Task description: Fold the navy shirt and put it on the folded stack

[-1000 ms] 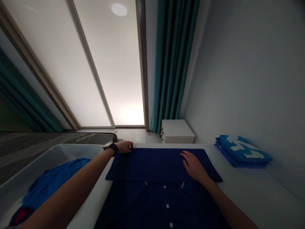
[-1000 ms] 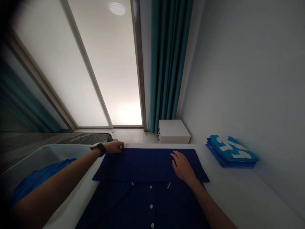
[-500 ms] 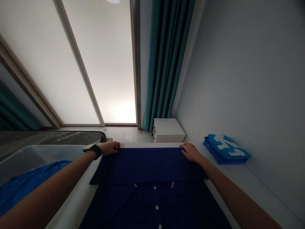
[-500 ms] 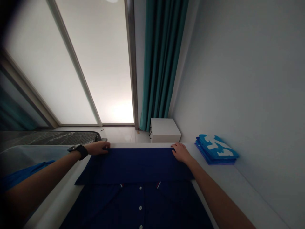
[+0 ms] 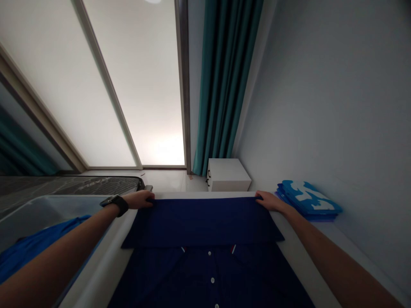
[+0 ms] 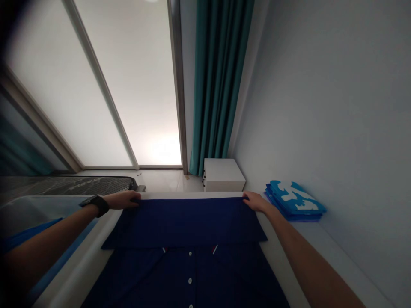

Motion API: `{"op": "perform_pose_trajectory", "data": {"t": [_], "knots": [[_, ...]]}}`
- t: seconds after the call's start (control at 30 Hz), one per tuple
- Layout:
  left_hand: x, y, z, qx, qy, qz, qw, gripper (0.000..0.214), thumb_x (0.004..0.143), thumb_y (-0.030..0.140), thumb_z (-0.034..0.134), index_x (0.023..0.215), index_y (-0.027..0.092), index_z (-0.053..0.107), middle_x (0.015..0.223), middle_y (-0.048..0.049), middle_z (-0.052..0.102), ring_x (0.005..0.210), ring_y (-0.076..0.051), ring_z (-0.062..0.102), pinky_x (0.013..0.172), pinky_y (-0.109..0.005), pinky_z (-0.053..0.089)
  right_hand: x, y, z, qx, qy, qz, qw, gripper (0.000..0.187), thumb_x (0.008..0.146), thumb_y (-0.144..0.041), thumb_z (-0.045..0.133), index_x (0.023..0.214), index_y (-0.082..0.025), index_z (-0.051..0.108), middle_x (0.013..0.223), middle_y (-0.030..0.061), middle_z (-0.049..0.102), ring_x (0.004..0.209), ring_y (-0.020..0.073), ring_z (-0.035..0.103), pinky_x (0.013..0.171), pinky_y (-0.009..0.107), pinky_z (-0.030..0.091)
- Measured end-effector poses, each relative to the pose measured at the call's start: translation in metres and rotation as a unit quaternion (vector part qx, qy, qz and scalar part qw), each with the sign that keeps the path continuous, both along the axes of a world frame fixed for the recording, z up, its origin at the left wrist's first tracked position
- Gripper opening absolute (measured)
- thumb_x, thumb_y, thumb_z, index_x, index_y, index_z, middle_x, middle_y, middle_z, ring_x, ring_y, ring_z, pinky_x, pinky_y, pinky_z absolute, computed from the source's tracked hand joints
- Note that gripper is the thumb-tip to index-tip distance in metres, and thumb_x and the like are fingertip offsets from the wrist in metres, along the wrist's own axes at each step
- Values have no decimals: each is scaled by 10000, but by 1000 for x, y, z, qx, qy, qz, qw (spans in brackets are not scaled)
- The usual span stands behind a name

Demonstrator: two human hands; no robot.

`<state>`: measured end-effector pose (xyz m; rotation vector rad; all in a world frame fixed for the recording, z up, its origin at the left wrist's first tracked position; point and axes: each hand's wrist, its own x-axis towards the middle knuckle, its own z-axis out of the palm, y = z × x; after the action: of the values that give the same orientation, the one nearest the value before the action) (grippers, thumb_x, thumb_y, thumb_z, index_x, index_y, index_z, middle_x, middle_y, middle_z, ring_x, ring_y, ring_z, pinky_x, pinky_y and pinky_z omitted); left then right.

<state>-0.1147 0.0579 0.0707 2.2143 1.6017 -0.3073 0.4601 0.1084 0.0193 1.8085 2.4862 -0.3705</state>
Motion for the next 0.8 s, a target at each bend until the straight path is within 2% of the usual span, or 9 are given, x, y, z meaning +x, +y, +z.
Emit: {"op": "perform_pose_trajectory", "data": {"t": [0.17, 0.33, 0.47, 0.6, 0.8], "knots": [[-9, -5, -1, 19, -5, 3, 1000, 263, 779, 362, 482, 880, 182, 644, 852, -52, 679, 808, -215, 637, 738, -285, 458, 2, -4, -1, 5, 2, 4, 1000, 239, 861, -212, 509, 1055, -204, 649, 1102, 79, 693, 1017, 218, 625, 889, 292, 438], [-15, -13, 1, 44, -8, 4, 999, 240, 785, 373, 491, 831, 190, 638, 804, -44, 671, 786, -215, 635, 720, -280, 462, 3, -6, 0, 18, -19, 9, 1000, 229, 848, -212, 536, 1017, -190, 690, 1110, 107, 696, 1058, 250, 620, 923, 313, 431], [-14, -17, 5, 90, -10, 13, 996, 251, 803, 368, 469, 871, 191, 633, 903, -72, 686, 871, -235, 631, 796, -310, 464, 1, -6, 5, 55, -24, -3, 998, 241, 882, -216, 489, 1033, -198, 677, 1111, 100, 690, 1052, 246, 614, 908, 318, 430], [-14, -18, 15, 141, -13, 7, 990, 264, 832, 362, 425, 892, 197, 622, 951, -81, 676, 935, -234, 625, 841, -308, 454, -3, -4, 18, 97, -18, -17, 995, 251, 910, -213, 442, 1051, -191, 648, 1124, 109, 673, 1033, 244, 611, 874, 318, 433], [-23, -26, 40, 215, -31, 0, 976, 329, 868, 388, 370, 946, 176, 610, 989, -96, 668, 926, -234, 623, 843, -326, 451, -5, -6, 48, 160, 4, -29, 987, 248, 932, -242, 420, 1050, -187, 631, 1118, 117, 657, 1015, 248, 596, 849, 322, 422]]}}
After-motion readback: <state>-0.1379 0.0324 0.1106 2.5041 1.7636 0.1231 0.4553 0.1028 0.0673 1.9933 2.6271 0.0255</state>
